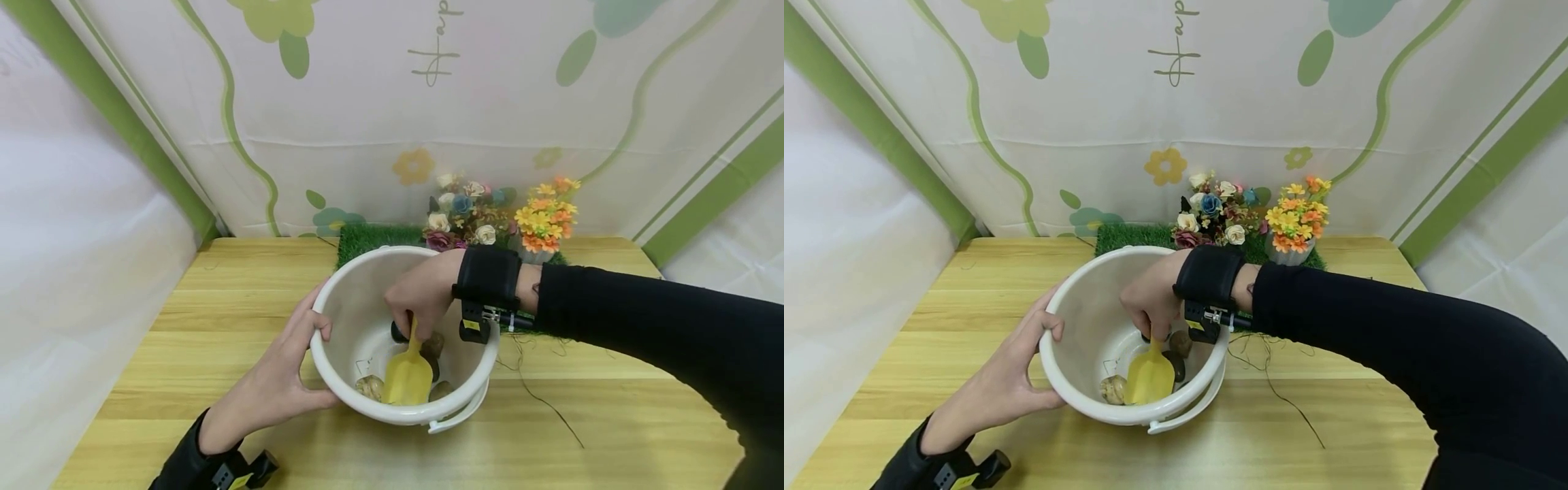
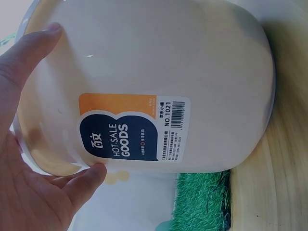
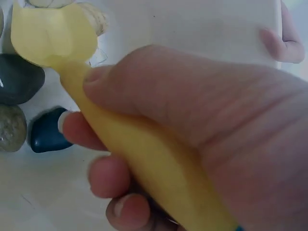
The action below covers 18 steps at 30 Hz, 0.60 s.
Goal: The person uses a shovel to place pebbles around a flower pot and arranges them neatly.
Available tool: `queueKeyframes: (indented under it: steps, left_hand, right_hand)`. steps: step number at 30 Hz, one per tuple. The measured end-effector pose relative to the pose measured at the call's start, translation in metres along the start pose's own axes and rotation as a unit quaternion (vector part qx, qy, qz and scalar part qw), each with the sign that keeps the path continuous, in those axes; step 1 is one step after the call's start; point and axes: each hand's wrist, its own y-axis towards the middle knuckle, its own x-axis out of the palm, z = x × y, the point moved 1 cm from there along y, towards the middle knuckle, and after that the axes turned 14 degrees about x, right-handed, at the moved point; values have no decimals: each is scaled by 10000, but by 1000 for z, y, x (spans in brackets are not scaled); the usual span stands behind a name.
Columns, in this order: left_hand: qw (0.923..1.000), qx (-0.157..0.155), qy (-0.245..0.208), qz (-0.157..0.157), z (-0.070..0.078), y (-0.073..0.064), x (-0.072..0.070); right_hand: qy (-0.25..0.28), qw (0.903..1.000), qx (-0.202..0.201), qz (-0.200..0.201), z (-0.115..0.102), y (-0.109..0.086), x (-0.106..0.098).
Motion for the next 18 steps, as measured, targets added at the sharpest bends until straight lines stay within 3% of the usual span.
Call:
queueKeyframes:
  steps: [3, 8, 10, 13, 18]
  left_hand:
    - [10000, 3, 0, -3, 0, 0, 0]
    - [10000, -18, -23, -7, 1, 1, -1]
    - [10000, -31, -31, -12, 2, 1, -1]
    - [10000, -16, -22, -8, 2, 1, -1]
    - [10000, 22, 9, -1, 2, 1, -1]
  right_hand:
    - [66, 9999, 40, -114, -15, -5, -7]
    - [439, 9981, 293, -304, -63, -31, -36]
    - [453, 9978, 386, -303, -68, -35, -40]
    - [448, 9973, 507, -298, -62, -32, -37]
    - [356, 9979, 474, -275, -20, -10, -12]
